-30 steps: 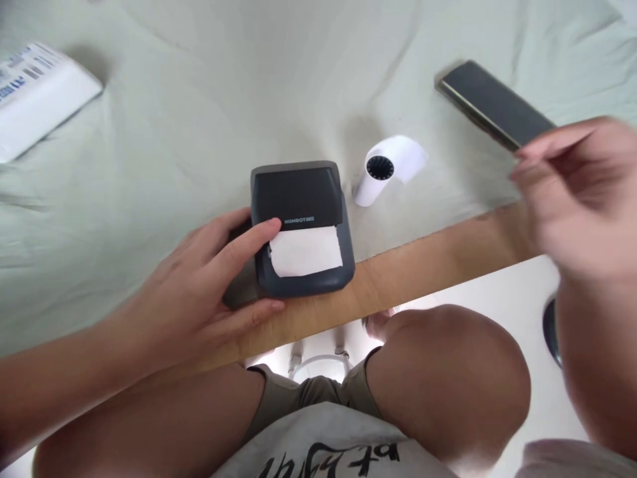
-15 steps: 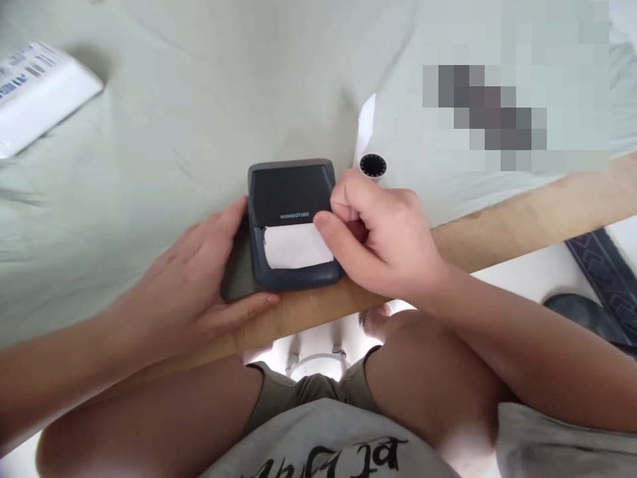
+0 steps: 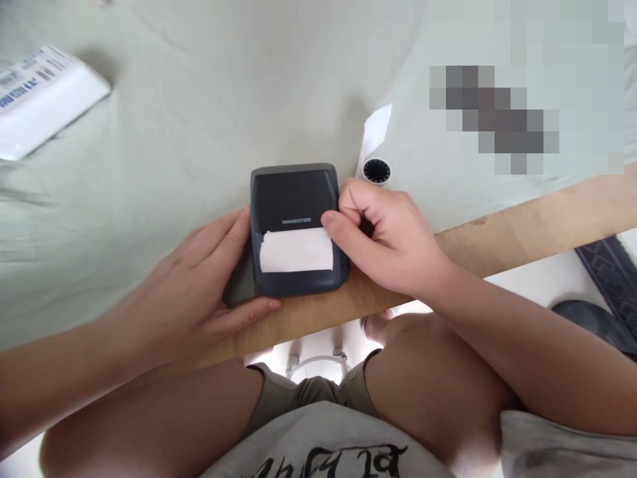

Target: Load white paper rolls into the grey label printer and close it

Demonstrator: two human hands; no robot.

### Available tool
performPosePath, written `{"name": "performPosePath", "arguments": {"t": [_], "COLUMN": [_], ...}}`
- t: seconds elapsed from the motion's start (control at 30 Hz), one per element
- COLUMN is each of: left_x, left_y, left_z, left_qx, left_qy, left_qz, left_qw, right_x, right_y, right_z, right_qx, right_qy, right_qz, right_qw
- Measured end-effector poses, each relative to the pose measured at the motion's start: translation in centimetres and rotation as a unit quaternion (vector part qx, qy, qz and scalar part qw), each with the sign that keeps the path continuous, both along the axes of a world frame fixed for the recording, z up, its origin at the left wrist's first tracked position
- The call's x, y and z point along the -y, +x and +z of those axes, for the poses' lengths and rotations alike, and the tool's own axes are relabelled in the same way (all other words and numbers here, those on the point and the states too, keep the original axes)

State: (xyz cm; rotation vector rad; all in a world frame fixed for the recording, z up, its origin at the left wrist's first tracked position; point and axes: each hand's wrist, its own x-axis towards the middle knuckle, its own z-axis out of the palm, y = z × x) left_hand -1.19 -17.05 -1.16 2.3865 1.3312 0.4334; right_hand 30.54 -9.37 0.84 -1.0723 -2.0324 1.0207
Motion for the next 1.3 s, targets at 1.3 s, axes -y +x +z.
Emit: {"name": "performPosePath", "arguments": {"t": [1.3], "left_x": [0.0], "left_y": [0.5], "left_z": [0.2], "left_qx": [-0.019], "left_qy": [-0.025], "left_qz": [0.031], "left_qw": [0.999], "right_x": [0.0], "right_y": [-0.1], "right_z": [0.2], "right_qx": [0.000], "right_qy": [-0.016], "right_qz": [0.000], "right_qw": [1.000]}}
